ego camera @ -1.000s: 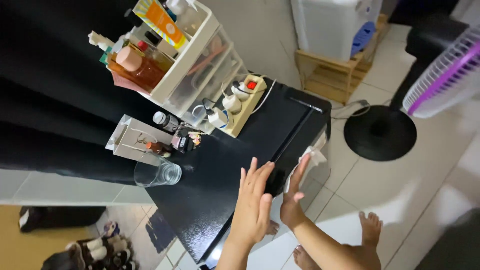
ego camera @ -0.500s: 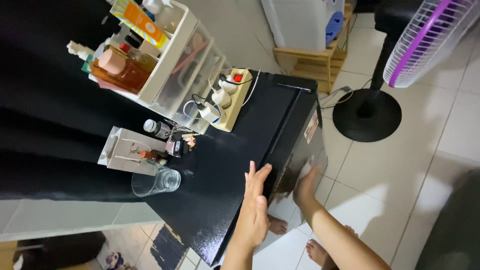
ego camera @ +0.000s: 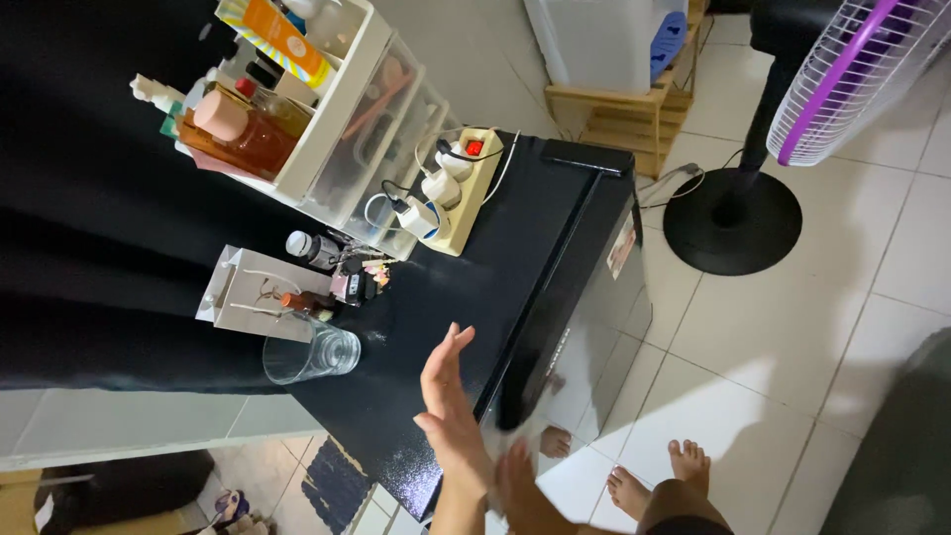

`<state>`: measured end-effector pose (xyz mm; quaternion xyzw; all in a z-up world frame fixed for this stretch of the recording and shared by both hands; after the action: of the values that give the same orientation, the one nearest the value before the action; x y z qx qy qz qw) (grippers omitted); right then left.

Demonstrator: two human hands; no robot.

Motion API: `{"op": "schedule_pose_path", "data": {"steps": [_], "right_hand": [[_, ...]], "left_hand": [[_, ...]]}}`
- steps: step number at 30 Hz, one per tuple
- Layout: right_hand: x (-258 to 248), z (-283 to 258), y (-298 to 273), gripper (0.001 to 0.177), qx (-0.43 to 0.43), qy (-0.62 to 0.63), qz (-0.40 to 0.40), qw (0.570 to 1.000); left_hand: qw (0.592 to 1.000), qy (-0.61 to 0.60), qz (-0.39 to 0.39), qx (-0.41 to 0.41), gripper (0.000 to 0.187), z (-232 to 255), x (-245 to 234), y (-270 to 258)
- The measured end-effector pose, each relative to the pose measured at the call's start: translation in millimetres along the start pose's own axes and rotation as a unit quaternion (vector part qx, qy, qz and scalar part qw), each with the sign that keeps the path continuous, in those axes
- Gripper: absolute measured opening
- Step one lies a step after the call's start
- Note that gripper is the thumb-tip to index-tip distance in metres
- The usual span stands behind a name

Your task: Wiping down a surface and organizing cosmetic bottles in a plastic storage container

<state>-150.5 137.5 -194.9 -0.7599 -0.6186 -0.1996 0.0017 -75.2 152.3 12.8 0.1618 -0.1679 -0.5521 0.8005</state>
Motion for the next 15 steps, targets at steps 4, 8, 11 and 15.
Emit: {"op": "schedule_pose_path", "data": {"steps": [4,8,11,15], "right_hand": [[-35,-28,75,0.094,0.001,0.052,0.058,0.997],[-106,-22,188,0.071,-0.024,-0.066,0.153,0.986],[-118,-13,218,0.099,0.024,0.190,0.181,0.965],[-120,147,109,0.114,0.371,0.236,0.221,0.871]], "left_hand": [[0.997,0.066,-0.033,-0.009,0.083,12,-6,-8],[0.989,0.132,-0.068,0.002,0.082,19,-6,-19],[0.987,0.149,-0.064,0.004,0.095,11,-13,-25],[0.975,0.194,-0.106,-0.007,0.096,22,-5,-19]]}}
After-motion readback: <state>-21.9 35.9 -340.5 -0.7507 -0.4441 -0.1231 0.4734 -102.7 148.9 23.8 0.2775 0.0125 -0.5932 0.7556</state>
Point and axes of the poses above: each hand's wrist, its own y-axis towards the middle knuckle, its own x-axis out of the palm, z = x × y, the point moved 3 cm from there along y, towards the middle knuckle, and after that the axes turned 15 degrees about z, right-handed, at the moved point
